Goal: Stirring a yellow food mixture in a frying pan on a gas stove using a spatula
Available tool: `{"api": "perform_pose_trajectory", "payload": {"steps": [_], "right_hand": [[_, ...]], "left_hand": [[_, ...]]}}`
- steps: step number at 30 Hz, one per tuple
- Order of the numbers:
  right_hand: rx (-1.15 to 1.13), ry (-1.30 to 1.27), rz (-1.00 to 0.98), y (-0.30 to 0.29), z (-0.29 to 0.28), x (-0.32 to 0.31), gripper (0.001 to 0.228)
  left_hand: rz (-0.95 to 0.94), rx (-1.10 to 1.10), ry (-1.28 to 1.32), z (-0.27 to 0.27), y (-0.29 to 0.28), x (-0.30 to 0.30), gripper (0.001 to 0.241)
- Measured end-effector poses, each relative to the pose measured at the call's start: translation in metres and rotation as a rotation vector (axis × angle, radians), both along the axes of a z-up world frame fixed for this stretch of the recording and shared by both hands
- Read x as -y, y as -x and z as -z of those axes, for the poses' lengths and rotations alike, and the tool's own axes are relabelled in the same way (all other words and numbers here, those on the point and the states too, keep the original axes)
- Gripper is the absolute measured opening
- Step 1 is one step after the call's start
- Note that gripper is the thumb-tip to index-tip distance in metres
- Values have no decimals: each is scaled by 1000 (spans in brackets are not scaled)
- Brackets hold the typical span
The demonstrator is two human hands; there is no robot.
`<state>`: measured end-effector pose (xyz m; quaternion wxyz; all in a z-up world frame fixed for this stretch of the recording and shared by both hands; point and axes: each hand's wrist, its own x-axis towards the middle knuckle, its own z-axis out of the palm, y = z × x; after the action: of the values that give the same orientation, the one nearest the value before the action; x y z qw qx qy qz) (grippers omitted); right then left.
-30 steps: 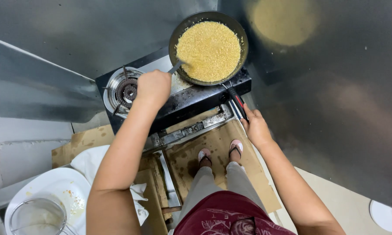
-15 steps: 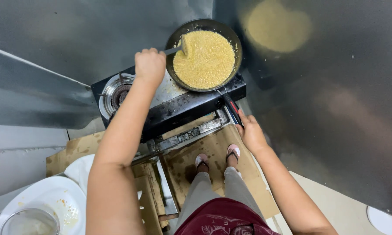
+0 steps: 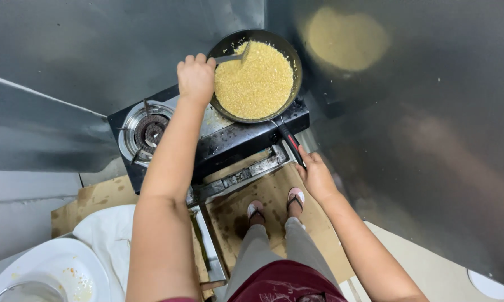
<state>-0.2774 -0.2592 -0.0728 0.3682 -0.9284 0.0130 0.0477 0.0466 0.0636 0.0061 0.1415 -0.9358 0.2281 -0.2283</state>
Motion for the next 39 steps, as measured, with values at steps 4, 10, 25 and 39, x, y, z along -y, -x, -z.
{"api": "perform_pose_trajectory", "payload": {"steps": [4, 10, 25, 39], "right_hand": [[-144, 104, 68, -2, 5, -1, 65], [-157, 95, 80, -5, 8, -3, 66], [-189, 93, 75, -4, 6, 0, 64], [-142, 139, 73, -5, 13, 1, 65]], "left_hand": [[-89, -86, 223, -28, 39, 10, 17], [-351, -663, 741, 10, 39, -15, 32], [-329, -768, 950, 62, 25, 39, 35], [-14, -728, 271, 5, 98, 17, 28]]}}
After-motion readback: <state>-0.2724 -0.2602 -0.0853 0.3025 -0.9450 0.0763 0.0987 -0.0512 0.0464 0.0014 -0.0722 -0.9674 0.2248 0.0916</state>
